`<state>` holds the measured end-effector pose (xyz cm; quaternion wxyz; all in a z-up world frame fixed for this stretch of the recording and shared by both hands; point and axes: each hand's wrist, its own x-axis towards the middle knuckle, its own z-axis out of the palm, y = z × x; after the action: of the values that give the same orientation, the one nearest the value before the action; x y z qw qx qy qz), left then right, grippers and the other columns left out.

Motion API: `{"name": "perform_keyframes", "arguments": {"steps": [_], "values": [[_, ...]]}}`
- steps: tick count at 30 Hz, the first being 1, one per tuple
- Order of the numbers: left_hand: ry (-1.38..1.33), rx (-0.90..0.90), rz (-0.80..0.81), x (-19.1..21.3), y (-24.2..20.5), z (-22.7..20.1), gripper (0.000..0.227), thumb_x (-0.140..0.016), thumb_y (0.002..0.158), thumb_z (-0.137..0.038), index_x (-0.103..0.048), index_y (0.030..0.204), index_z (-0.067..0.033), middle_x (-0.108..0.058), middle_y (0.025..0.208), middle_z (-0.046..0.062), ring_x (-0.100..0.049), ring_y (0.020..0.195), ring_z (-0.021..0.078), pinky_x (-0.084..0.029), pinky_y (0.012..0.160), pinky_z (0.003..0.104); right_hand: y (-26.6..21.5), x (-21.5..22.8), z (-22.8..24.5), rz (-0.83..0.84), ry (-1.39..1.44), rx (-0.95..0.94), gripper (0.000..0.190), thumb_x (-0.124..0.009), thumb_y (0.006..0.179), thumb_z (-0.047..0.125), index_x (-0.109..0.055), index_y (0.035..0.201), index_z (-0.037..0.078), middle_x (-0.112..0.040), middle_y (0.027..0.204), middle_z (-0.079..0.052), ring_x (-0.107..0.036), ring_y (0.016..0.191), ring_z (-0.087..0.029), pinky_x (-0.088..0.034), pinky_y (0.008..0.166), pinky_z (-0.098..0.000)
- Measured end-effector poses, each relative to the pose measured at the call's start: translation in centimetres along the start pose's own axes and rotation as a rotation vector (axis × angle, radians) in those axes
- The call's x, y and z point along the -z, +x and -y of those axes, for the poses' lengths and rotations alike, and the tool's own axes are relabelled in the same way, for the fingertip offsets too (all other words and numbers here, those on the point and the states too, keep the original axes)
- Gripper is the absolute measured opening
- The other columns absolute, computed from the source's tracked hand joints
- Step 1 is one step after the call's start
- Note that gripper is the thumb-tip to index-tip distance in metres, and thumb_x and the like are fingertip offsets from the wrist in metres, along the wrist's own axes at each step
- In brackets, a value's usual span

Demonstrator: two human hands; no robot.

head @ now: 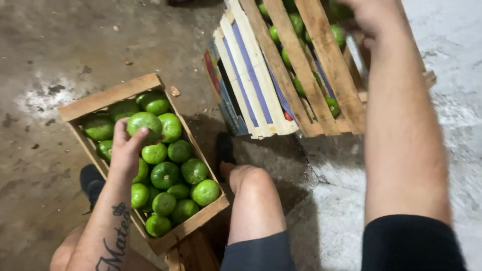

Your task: The person picks green tomatoes from a wooden crate, rotates them to inspect the surface, and places them into a second wooden crate. The person repeats this pick-and-place cycle throughout the clip.

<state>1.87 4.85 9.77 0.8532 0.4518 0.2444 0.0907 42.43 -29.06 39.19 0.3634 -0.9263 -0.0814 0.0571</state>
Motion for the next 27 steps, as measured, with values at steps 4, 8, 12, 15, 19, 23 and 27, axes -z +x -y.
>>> {"name": "perform_keyframes", "arguments": {"steps": [4,8,12,15,19,23,27], "values": [[0.113,-0.009,-0.023,0.3,0.0,0.1,0.051,-0.063,0.095,-0.009,-0.038,0.138,-0.0003,-0.059,0.119,0.021,-0.066,0.092,0.0296,-0.057,0.079,0.035,-0.8,-1.7,0.4,0.338,-0.464,-0.541,0.059,-0.048,0.111,0.066,-0.068,0.117,0.01,-0.066,0.094,-0.008,-0.06,0.08,-0.019,-0.053,0.071,-0.0379],[0.169,0.0,-0.051,0.0,-0.3,-0.7,0.05,-0.063,0.096,-0.011,-0.038,0.138,-0.0005,-0.059,0.12,0.02,-0.066,0.094,0.0275,-0.056,0.083,0.035,-2.6,-2.9,0.9,0.318,-0.382,-0.646,0.061,-0.048,0.107,0.07,-0.066,0.124,0.014,-0.067,0.107,-0.008,-0.063,0.084,-0.021,-0.054,0.077,-0.0428],[0.186,-0.022,-0.005,0.0,-0.2,-0.8,0.048,-0.063,0.096,-0.01,-0.038,0.136,-0.0016,-0.058,0.119,0.018,-0.065,0.093,0.0259,-0.056,0.082,0.034,4.4,-2.0,-8.9,0.126,-0.18,-0.739,0.065,-0.038,0.101,0.077,-0.057,0.127,0.02,-0.058,0.096,-0.006,-0.053,0.067,-0.02,-0.042,0.062,-0.0437],[0.164,-0.014,0.023,-0.1,0.1,-0.7,0.049,-0.062,0.096,-0.011,-0.039,0.138,-0.0014,-0.058,0.12,0.019,-0.067,0.09,0.0274,-0.057,0.079,0.034,6.3,-0.3,-10.9,0.068,0.005,-0.604,0.075,-0.028,0.1,0.079,-0.051,0.127,0.013,-0.058,0.078,-0.007,-0.05,0.05,-0.017,-0.039,0.042,-0.0334],[0.079,0.029,0.079,-0.8,-0.5,-1.8,0.058,-0.06,0.093,-0.005,-0.042,0.148,-0.0071,-0.06,0.12,0.017,-0.067,0.09,0.0297,-0.057,0.078,0.035,1.5,-0.8,-2.9,0.084,0.021,-0.237,0.07,-0.036,0.103,0.067,-0.059,0.139,0.011,-0.076,0.101,-0.003,-0.065,0.06,-0.004,-0.05,0.044,-0.0164],[0.073,0.05,0.11,-0.6,-0.7,-1.1,0.056,-0.061,0.091,-0.003,-0.047,0.145,-0.0091,-0.06,0.124,0.013,-0.062,0.104,0.0241,-0.058,0.08,0.036,-4.4,-5.8,1.8,-0.347,-0.416,0.543,0.036,-0.071,0.109,0.017,-0.06,0.133,-0.008,-0.068,0.124,-0.031,-0.069,0.106,-0.043,-0.053,0.09,-0.0483],[0.448,0.203,-0.014,-2.4,-0.9,-0.9,0.052,-0.057,0.098,-0.038,-0.05,0.145,-0.0162,-0.059,0.129,0.018,-0.057,0.112,0.0311,-0.047,0.091,0.044,-21.8,-18.5,3.8,0.142,0.24,0.374,0.04,-0.07,0.095,0.021,-0.061,0.134,0.014,-0.067,0.127,-0.007,-0.06,0.125,-0.022,-0.047,0.115,-0.0399]]}}
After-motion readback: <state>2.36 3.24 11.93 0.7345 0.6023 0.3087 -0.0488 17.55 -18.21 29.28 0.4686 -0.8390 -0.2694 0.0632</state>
